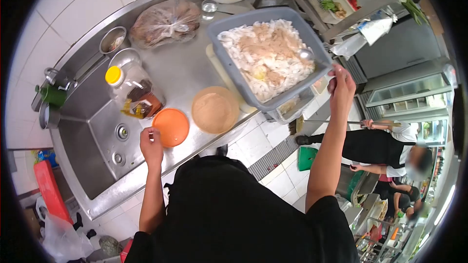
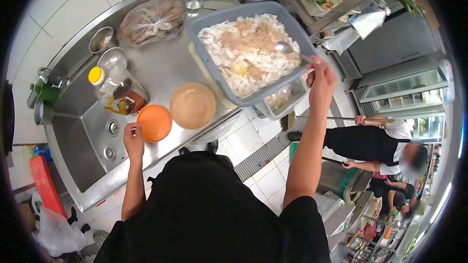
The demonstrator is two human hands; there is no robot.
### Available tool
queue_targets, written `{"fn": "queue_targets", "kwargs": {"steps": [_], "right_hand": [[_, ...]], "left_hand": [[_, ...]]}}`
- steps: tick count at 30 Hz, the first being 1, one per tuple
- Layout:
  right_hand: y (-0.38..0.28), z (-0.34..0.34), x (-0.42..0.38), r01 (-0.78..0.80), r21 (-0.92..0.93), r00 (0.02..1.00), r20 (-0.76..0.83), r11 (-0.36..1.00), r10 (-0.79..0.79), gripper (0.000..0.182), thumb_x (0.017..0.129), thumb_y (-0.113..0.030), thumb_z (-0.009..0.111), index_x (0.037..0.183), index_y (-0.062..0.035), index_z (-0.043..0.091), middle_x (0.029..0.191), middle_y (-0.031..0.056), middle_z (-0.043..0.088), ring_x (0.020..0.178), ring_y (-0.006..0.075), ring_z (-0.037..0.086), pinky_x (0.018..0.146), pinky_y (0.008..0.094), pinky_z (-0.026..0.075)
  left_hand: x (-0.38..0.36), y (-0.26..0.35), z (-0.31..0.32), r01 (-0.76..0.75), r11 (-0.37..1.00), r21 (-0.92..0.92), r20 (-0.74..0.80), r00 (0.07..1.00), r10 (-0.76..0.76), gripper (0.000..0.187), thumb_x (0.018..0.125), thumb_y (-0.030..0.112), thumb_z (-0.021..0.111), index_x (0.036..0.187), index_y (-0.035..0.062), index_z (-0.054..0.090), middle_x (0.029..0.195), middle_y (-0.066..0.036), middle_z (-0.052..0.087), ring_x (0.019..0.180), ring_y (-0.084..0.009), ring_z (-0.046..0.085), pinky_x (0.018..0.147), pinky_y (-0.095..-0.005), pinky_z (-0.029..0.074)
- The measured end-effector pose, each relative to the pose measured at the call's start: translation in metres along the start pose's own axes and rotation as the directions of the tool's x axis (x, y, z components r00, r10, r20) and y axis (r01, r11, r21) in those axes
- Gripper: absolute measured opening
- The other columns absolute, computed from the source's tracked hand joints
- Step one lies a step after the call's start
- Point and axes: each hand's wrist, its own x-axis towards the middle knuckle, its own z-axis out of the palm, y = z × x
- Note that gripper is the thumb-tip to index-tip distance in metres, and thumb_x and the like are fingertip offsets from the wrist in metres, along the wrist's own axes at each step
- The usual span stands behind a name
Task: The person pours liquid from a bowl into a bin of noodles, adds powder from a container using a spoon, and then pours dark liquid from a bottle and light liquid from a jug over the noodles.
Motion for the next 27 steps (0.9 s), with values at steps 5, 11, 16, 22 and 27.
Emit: {"fn": "queue_targets", "kwargs": {"steps": [5, 11, 16, 22, 27], "right_hand": [[0.009, 0.077, -0.106, 0.209, -0.166, 0.829, 0.553, 0.964, -0.084, 0.016, 0.092, -0.005, 0.056, 0.102, 0.0004, 0.067, 0.09, 0.007, 0.068, 0.082, 0.0145, 0.065, 0.069, 0.028, 0.051], [0.068, 0.169, -0.139, 0.773, -0.421, 0.55, 0.818, 0.474, -0.17, 0.012, 0.078, -0.009, 0.059, 0.087, -0.0079, 0.067, 0.086, 0.0087, 0.067, 0.081, 0.0286, 0.067, 0.064, 0.0393, 0.053], [0.091, 0.204, -0.157, 0.875, -0.331, 0.394, 0.911, 0.352, -0.123, 0.017, 0.076, -0.009, 0.059, 0.09, -0.0072, 0.068, 0.088, 0.0134, 0.067, 0.081, 0.0301, 0.067, 0.068, 0.0393, 0.054], [0.032, 0.155, -0.128, 0.567, -0.305, 0.571, 0.815, 0.765, -0.099, 0.028, 0.086, -0.023, 0.065, 0.105, -0.0039, 0.07, 0.094, 0.0166, 0.069, 0.072, 0.0248, 0.066, 0.067, 0.0347, 0.053], [0.028, 0.103, -0.117, 0.055, -0.351, 0.84, 0.523, 0.935, 0.147, 0.028, 0.089, -0.024, 0.066, 0.107, -0.0018, 0.069, 0.079, 0.0063, 0.067, 0.066, 0.01, 0.053, 0.063, 0.0259, 0.045]], "left_hand": [[0.009, -0.02, -0.011, 0.007, 0.918, 0.396, -0.096, 0.995, 0.034, 0.031, 0.082, 0.019, 0.064, 0.109, 0.0044, 0.059, 0.096, -0.015, 0.06, 0.086, -0.0336, 0.061, 0.079, -0.0415, 0.048], [0.016, -0.025, -0.003, 0.118, 0.935, 0.336, 0.045, 0.989, -0.141, 0.025, 0.081, 0.017, 0.064, 0.103, 0.0053, 0.062, 0.08, -0.012, 0.067, 0.077, -0.032, 0.065, 0.073, -0.0413, 0.05], [0.018, -0.028, 0.003, 0.129, 0.941, 0.314, 0.061, 0.986, -0.155, 0.018, 0.08, 0.016, 0.063, 0.094, 0.0038, 0.063, 0.079, -0.013, 0.068, 0.076, -0.0311, 0.066, 0.072, -0.0405, 0.05], [0.004, -0.001, -0.012, 0.325, 0.941, -0.096, 0.135, 0.941, -0.311, 0.015, 0.078, 0.006, 0.062, 0.092, 0.0031, 0.062, 0.074, -0.009, 0.065, 0.071, -0.0273, 0.065, 0.068, -0.034, 0.05], [-0.008, 0.085, -0.008, -0.068, 0.98, -0.189, 0.182, 0.978, 0.103, 0.021, 0.077, 0.004, 0.064, 0.096, 0.001, 0.058, 0.096, -0.01, 0.064, 0.083, -0.0241, 0.064, 0.072, -0.0319, 0.05]]}}
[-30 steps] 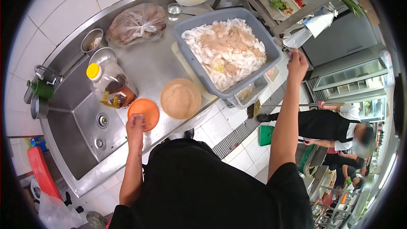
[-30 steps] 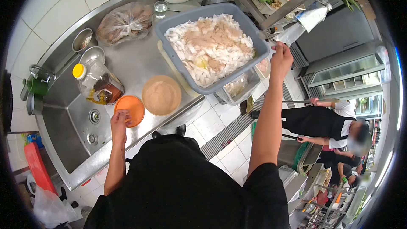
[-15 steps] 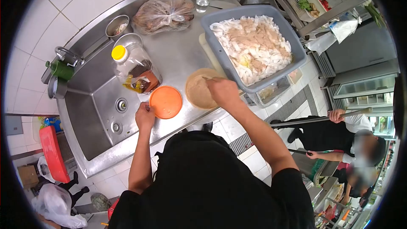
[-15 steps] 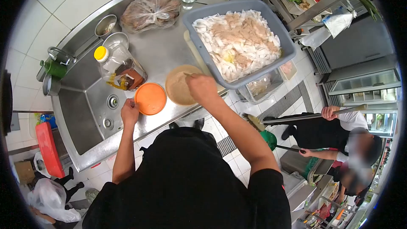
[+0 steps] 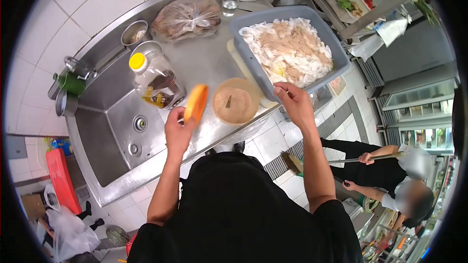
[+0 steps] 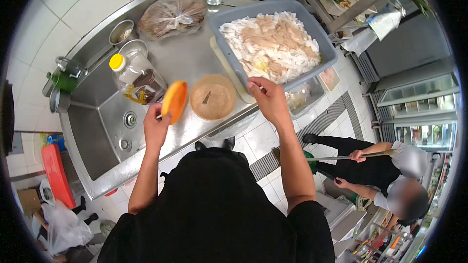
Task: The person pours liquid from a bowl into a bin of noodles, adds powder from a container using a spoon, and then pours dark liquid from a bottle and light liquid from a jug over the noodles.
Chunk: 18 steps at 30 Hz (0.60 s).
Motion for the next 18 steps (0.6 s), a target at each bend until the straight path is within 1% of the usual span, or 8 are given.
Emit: {"fn": "queue_targets", "kwargs": {"steps": [1, 3, 5, 9, 10, 13, 17, 18], "right_hand": [[0.009, -0.002, -0.006, -0.033, 0.063, 0.999, -0.041, 0.997, 0.036, 0.028, 0.09, -0.023, 0.066, 0.108, -0.0013, 0.069, 0.075, 0.0029, 0.065, 0.066, 0.0071, 0.048, 0.062, 0.024, 0.043], [0.023, 0.001, -0.019, -0.086, 0.077, 0.996, -0.028, 0.993, 0.088, 0.026, 0.092, -0.021, 0.064, 0.106, 0.0, 0.069, 0.077, 0.0003, 0.064, 0.068, 0.0069, 0.051, 0.064, 0.024, 0.044], [0.048, 0.015, -0.026, -0.052, 0.24, 0.997, -0.038, 0.969, 0.063, 0.024, 0.092, -0.019, 0.063, 0.104, 0.0003, 0.069, 0.078, 0.001, 0.065, 0.071, 0.0073, 0.053, 0.066, 0.0237, 0.045], [0.043, 0.024, -0.037, -0.064, 0.207, 0.992, -0.097, 0.976, 0.086, 0.025, 0.092, -0.018, 0.063, 0.105, 0.0021, 0.067, 0.082, 0.0062, 0.067, 0.075, 0.0087, 0.056, 0.068, 0.0238, 0.046], [0.042, 0.027, -0.035, -0.063, 0.213, 0.991, -0.101, 0.975, 0.086, 0.025, 0.092, -0.018, 0.063, 0.105, 0.0021, 0.067, 0.082, 0.0062, 0.067, 0.075, 0.0087, 0.056, 0.068, 0.0238, 0.046], [0.031, 0.041, -0.022, 0.3, -0.167, 0.927, -0.183, 0.939, -0.328, 0.027, 0.09, -0.014, 0.059, 0.114, -0.0032, 0.064, 0.106, 0.0145, 0.068, 0.087, 0.0304, 0.067, 0.077, 0.037, 0.052], [0.033, 0.067, -0.018, 0.181, -0.474, 0.978, -0.003, 0.862, -0.207, 0.038, 0.092, -0.02, 0.053, 0.129, -0.0118, 0.056, 0.129, 0.0107, 0.058, 0.1, 0.0359, 0.064, 0.082, 0.0427, 0.053], [0.029, 0.064, -0.016, 0.181, -0.457, 0.981, 0.016, 0.871, -0.195, 0.037, 0.092, -0.019, 0.053, 0.128, -0.0126, 0.057, 0.127, 0.013, 0.059, 0.1, 0.037, 0.063, 0.081, 0.0435, 0.053]], "left_hand": [[-0.001, 0.02, 0.009, -0.217, 0.972, 0.085, -0.007, 0.976, 0.219, 0.023, 0.076, 0.004, 0.064, 0.098, 0.0004, 0.056, 0.106, -0.012, 0.063, 0.09, -0.0252, 0.064, 0.074, -0.0328, 0.051], [0.001, 0.053, 0.028, -0.344, 0.935, 0.087, 0.226, 0.921, 0.318, 0.024, 0.076, 0.001, 0.066, 0.096, 0.0017, 0.052, 0.121, -0.014, 0.057, 0.109, -0.0293, 0.058, 0.089, -0.0377, 0.048], [0.004, 0.057, 0.052, -0.698, 0.696, 0.169, 0.386, 0.696, 0.605, 0.027, 0.074, 0.005, 0.07, 0.094, 0.004, 0.051, 0.126, -0.015, 0.056, 0.118, -0.035, 0.053, 0.099, -0.045, 0.042], [0.004, 0.066, 0.075, -0.829, 0.523, 0.198, 0.699, 0.494, 0.518, 0.026, 0.078, 0.013, 0.069, 0.099, 0.0061, 0.054, 0.133, -0.013, 0.051, 0.131, -0.0327, 0.042, 0.112, -0.0492, 0.03], [0.007, 0.065, 0.075, -0.828, 0.526, 0.195, 0.719, 0.485, 0.498, 0.028, 0.08, 0.015, 0.068, 0.103, 0.0057, 0.055, 0.135, -0.012, 0.05, 0.133, -0.0327, 0.04, 0.112, -0.0491, 0.029], [0.021, 0.059, 0.07, -0.782, 0.618, 0.085, 0.749, 0.459, 0.478, 0.034, 0.08, 0.017, 0.068, 0.11, 0.0056, 0.056, 0.137, -0.011, 0.049, 0.135, -0.0325, 0.039, 0.113, -0.0494, 0.029], [0.008, 0.056, 0.062, -0.79, 0.605, 0.099, 0.7, 0.487, 0.522, 0.05, 0.075, 0.018, 0.074, 0.12, 0.0063, 0.054, 0.138, -0.015, 0.047, 0.134, -0.0342, 0.038, 0.113, -0.0478, 0.028], [0.005, 0.053, 0.06, -0.733, 0.64, 0.23, 0.516, 0.65, 0.558, 0.06, 0.071, 0.018, 0.077, 0.124, 0.0073, 0.052, 0.139, -0.018, 0.046, 0.134, -0.0353, 0.039, 0.112, -0.0468, 0.029]]}}
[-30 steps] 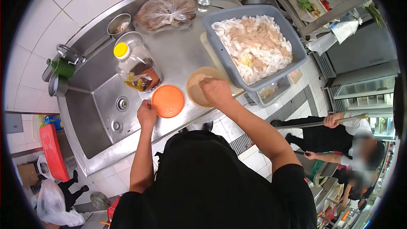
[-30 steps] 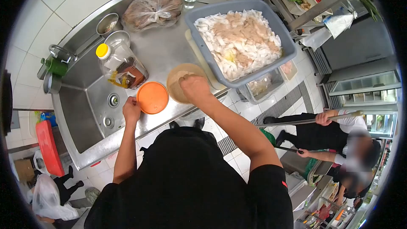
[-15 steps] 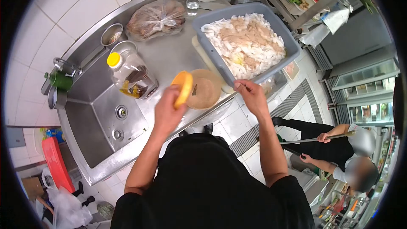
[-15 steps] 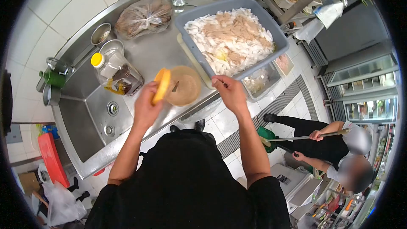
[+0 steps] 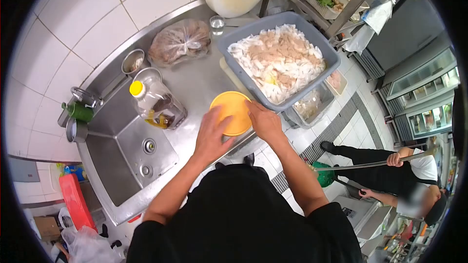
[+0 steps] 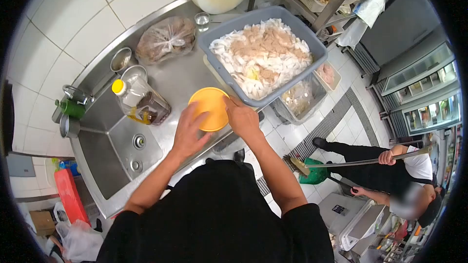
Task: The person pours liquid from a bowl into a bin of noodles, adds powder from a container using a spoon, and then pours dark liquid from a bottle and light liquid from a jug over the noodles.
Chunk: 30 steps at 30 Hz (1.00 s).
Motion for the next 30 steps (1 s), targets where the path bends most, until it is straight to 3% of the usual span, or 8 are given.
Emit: {"fn": "queue_targets", "kwargs": {"steps": [2, 5, 9, 14, 17, 23, 28, 30], "right_hand": [[0.008, 0.011, -0.001, 0.031, 0.043, 0.998, -0.048, 0.999, -0.029, 0.037, 0.092, -0.019, 0.053, 0.128, -0.0123, 0.057, 0.126, 0.0143, 0.059, 0.1, 0.0372, 0.063, 0.082, 0.0436, 0.053], [0.014, 0.021, -0.002, 0.093, 0.104, 0.991, -0.102, 0.99, -0.083, 0.038, 0.092, -0.019, 0.054, 0.128, -0.0106, 0.057, 0.125, 0.0184, 0.059, 0.105, 0.037, 0.061, 0.087, 0.0432, 0.051], [-0.003, -0.001, -0.004, 0.05, 0.264, 0.997, -0.076, 0.963, -0.031, 0.037, 0.091, -0.02, 0.056, 0.126, -0.007, 0.057, 0.126, 0.0183, 0.058, 0.108, 0.0363, 0.06, 0.091, 0.0422, 0.048], [0.013, -0.056, -0.009, 0.05, 0.438, 0.926, -0.358, 0.898, 0.122, 0.03, 0.091, -0.016, 0.058, 0.119, -0.0055, 0.061, 0.116, 0.0155, 0.062, 0.084, 0.0267, 0.067, 0.072, 0.0324, 0.053], [0.064, -0.07, 0.004, 0.112, 0.508, 0.824, -0.528, 0.854, 0.206, 0.026, 0.091, -0.013, 0.058, 0.115, -0.0041, 0.062, 0.106, 0.014, 0.064, 0.071, 0.0227, 0.064, 0.066, 0.0308, 0.051], [0.127, -0.095, 0.034, 0.087, 0.426, 0.814, -0.552, 0.901, 0.183, 0.025, 0.09, -0.012, 0.058, 0.113, -0.0031, 0.064, 0.093, 0.0116, 0.065, 0.065, 0.0222, 0.06, 0.061, 0.0322, 0.048], [0.154, -0.101, 0.06, 0.107, 0.388, 0.862, -0.495, 0.915, 0.109, 0.023, 0.089, -0.01, 0.059, 0.11, -0.0025, 0.065, 0.09, 0.0131, 0.065, 0.068, 0.0244, 0.063, 0.061, 0.0335, 0.049], [0.164, -0.1, 0.069, 0.141, 0.375, 0.876, -0.478, 0.916, 0.061, 0.024, 0.089, -0.01, 0.059, 0.111, -0.002, 0.064, 0.09, 0.0124, 0.066, 0.067, 0.0225, 0.062, 0.061, 0.0321, 0.049]], "left_hand": [[-0.024, -0.012, 0.022, 0.238, 0.971, 0.031, -0.203, 0.952, -0.227, 0.075, 0.062, 0.018, 0.085, 0.126, 0.0077, 0.047, 0.136, -0.024, 0.045, 0.127, -0.0388, 0.043, 0.106, -0.0432, 0.037], [-0.036, -0.039, 0.056, 0.243, 0.914, -0.325, -0.189, 0.93, -0.314, 0.071, 0.067, 0.026, 0.085, 0.121, 0.0116, 0.041, 0.142, -0.024, 0.037, 0.126, -0.0425, 0.045, 0.101, -0.0448, 0.042], [-0.034, -0.039, 0.046, 0.292, 0.905, -0.309, -0.202, 0.91, -0.362, 0.069, 0.064, 0.029, 0.086, 0.111, 0.0045, 0.042, 0.137, -0.024, 0.046, 0.118, -0.0416, 0.052, 0.095, -0.0441, 0.047], [-0.032, -0.035, 0.005, 0.321, 0.907, -0.274, -0.251, 0.886, -0.39, 0.064, 0.06, 0.021, 0.088, 0.102, 0.0092, 0.041, 0.129, -0.024, 0.054, 0.112, -0.0408, 0.056, 0.091, -0.0426, 0.048], [-0.018, -0.035, -0.036, 0.266, 0.892, -0.367, -0.339, 0.855, -0.394, 0.067, 0.057, 0.023, 0.091, 0.102, 0.0076, 0.044, 0.106, -0.016, 0.06, 0.102, -0.0266, 0.061, 0.087, -0.0362, 0.049], [0.084, 0.043, -0.206, -0.16, 0.852, -0.498, -0.619, 0.754, -0.22, 0.074, 0.054, 0.009, 0.09, 0.107, 0.0103, 0.039, 0.109, -0.004, 0.049, 0.101, -0.0182, 0.055, 0.093, -0.0341, 0.048], [0.21, 0.145, -0.369, -0.307, 0.948, 0.078, -0.857, 0.466, 0.221, 0.035, 0.091, 0.015, 0.065, 0.115, 0.0097, 0.04, 0.108, -0.007, 0.059, 0.1, -0.0138, 0.059, 0.083, -0.0259, 0.049], [0.263, 0.189, -0.415, -0.376, 0.896, 0.235, -0.871, 0.329, 0.366, 0.042, 0.089, 0.013, 0.069, 0.116, 0.0037, 0.038, 0.102, -0.013, 0.064, 0.094, -0.015, 0.062, 0.079, -0.0247, 0.05]]}}
